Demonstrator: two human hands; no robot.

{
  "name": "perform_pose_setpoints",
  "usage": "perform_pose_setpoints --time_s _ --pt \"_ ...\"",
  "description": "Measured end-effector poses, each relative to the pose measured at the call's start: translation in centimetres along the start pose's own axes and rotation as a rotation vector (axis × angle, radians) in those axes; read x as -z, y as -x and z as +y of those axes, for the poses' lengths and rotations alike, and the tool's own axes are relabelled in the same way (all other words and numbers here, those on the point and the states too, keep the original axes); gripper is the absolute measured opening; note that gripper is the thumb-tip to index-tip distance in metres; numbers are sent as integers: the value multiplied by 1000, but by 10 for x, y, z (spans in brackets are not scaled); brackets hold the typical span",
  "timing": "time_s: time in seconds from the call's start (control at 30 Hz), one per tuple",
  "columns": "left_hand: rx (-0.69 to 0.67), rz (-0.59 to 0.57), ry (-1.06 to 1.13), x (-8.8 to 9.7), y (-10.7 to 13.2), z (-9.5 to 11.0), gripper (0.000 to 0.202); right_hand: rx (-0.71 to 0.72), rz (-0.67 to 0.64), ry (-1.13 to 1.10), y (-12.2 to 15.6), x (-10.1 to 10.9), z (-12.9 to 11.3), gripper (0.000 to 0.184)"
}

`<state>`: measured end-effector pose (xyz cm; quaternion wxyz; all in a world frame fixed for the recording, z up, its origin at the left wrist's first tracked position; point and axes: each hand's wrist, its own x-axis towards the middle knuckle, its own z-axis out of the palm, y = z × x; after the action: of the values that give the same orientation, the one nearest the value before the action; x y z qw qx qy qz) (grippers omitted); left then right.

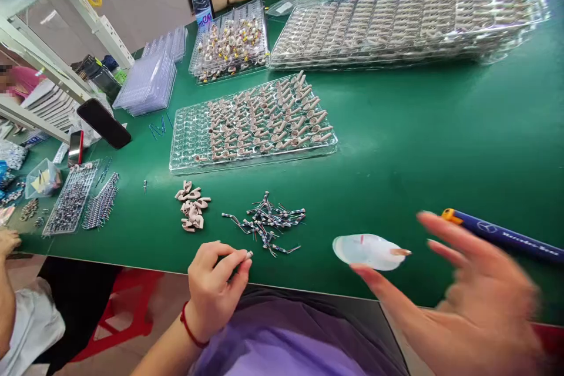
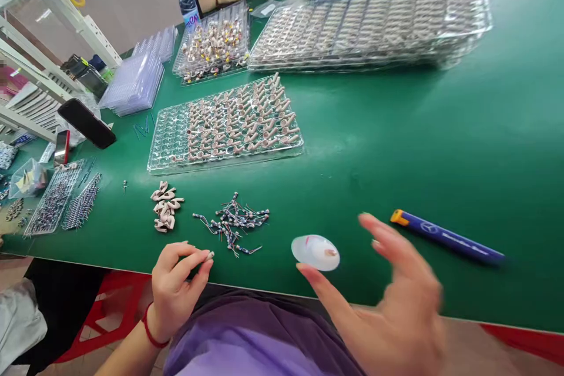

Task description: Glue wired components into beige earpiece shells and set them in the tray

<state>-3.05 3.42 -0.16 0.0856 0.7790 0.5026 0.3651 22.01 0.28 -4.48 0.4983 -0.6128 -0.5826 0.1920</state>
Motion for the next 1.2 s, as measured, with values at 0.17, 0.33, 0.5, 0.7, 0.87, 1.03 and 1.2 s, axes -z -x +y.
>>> perform_pose_setpoints --time_s 0.17,0.33,0.5,0.7,0.87,1.03,1.2 --pt "-163 26 -271 -9 3 -5 14 25 -27 219 -14 -5 -11 42" --pt "-162 24 -310 -11 4 -3 14 156 -209 88 -5 -8 -20 35" --pt "-169 17 -317 -10 5 -2 12 224 -238 -2 7 -17 -24 31" --pt "-171 0 -314 -11 6 -2 12 232 -249 -124 9 -25 -30 30" --pt "-161 1 -311 -12 5 -2 12 254 -253 -108 10 -26 -30 32" --pt "-158 4 -304 -12 4 0 13 257 -253 -105 12 -26 -27 32" --pt "-156 2 -297 -12 4 0 12 255 -247 -112 13 -27 -27 33"
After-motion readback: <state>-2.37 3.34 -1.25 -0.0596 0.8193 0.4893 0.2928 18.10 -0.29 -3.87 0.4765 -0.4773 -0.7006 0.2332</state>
